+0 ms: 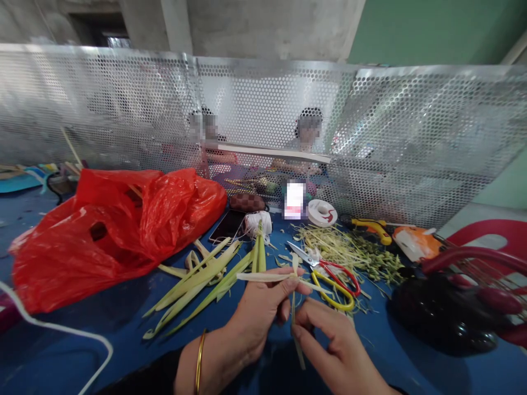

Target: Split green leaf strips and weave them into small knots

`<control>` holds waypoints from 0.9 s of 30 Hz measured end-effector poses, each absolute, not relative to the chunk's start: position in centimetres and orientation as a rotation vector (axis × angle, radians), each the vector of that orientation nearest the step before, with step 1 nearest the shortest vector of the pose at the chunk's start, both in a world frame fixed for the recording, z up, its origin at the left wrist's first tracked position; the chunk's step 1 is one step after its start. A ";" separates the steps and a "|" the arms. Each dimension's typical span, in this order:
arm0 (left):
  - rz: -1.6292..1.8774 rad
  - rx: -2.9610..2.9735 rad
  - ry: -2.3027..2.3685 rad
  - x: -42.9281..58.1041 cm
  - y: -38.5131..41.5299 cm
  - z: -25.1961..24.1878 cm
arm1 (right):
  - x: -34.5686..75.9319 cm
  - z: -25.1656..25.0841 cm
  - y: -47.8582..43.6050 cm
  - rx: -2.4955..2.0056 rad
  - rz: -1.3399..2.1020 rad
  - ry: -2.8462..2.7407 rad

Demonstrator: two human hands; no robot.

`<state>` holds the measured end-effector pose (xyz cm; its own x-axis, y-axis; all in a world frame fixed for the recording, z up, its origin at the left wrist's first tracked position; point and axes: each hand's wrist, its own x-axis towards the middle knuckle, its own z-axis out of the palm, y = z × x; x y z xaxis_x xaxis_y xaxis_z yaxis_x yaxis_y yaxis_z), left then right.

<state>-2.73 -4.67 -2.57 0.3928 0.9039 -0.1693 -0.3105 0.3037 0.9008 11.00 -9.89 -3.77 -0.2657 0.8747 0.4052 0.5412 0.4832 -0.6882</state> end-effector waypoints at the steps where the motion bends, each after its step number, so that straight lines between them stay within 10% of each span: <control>1: 0.925 0.911 0.791 -2.7 -4.7 -2.6 | 11.2 -3.7 -9.9 -1.166 0.495 -1.966; 7: 0.901 0.921 0.754 -2.8 -4.5 -2.3 | 13.7 -3.6 -9.1 -1.321 -0.009 -1.738; 27: 0.839 1.038 0.914 -2.8 -3.8 -2.1 | 14.3 -2.1 -8.7 -1.340 0.176 -1.985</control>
<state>-2.78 -3.79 -2.12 0.3842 0.8977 -0.2155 -0.1387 0.2869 0.9479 14.35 -8.68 -2.07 -0.1973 0.8512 0.4864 0.7525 0.4495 -0.4813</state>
